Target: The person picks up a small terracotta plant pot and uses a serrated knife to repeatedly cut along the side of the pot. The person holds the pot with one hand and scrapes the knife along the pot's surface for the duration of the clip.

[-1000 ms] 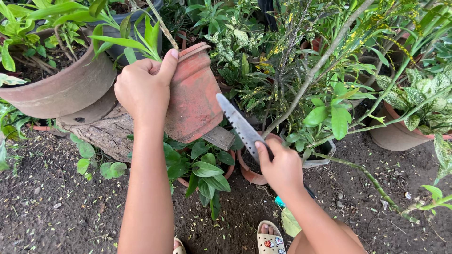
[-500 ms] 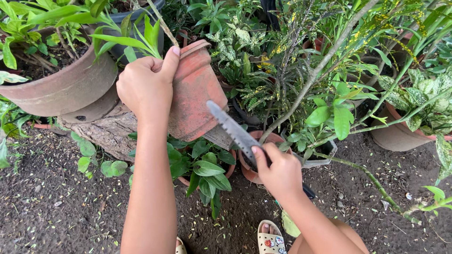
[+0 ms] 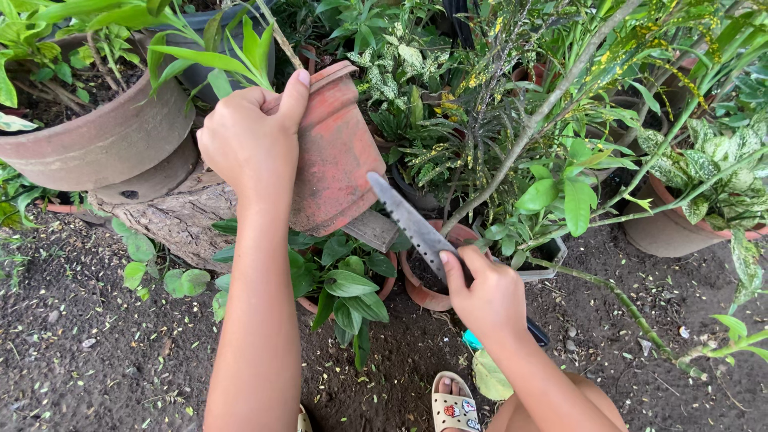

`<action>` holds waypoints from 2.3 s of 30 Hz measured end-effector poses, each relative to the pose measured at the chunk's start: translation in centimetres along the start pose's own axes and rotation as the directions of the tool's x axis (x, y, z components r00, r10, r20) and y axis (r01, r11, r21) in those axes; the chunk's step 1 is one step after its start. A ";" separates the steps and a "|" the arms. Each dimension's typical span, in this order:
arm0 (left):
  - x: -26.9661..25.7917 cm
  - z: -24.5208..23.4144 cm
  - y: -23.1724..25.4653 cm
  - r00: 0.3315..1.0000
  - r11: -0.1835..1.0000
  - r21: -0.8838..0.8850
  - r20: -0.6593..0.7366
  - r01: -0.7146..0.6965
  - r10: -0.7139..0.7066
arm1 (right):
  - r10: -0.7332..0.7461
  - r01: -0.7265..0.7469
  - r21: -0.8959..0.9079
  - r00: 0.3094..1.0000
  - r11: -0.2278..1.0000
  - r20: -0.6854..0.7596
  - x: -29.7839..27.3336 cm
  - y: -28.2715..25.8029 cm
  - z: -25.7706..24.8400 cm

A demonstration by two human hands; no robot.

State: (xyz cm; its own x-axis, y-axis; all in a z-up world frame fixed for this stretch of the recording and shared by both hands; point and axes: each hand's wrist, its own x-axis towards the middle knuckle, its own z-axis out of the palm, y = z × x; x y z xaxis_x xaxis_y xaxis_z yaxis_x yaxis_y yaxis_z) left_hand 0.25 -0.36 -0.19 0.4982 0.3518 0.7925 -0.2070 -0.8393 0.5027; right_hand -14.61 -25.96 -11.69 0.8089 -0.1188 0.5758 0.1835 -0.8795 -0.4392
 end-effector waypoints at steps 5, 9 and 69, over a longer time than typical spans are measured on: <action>-0.2 0.3 0.1 0.999 1.000 -0.006 -0.036 -0.030 0.030 | 0.049 -0.047 -0.025 0.997 0.999 0.056 0.0 -0.1 -0.5; -0.2 0.3 0.0 1.000 0.999 -0.029 -0.017 -0.017 0.016 | 0.088 -0.085 -0.066 0.995 0.994 0.046 0.1 0.3 -0.5; -0.2 0.1 0.8 0.999 0.999 -0.020 -0.003 0.046 -0.046 | -0.158 0.155 -0.051 0.986 0.987 -0.061 1.0 -2.1 -0.1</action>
State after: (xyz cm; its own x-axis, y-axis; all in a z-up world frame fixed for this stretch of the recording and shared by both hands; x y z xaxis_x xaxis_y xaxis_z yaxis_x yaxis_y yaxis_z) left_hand 0.08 -1.16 -0.03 0.5051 0.3915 0.7692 -0.2006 -0.8136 0.5458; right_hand -14.21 -24.29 -10.13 0.7339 -0.0064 0.6793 0.2781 -0.9095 -0.3091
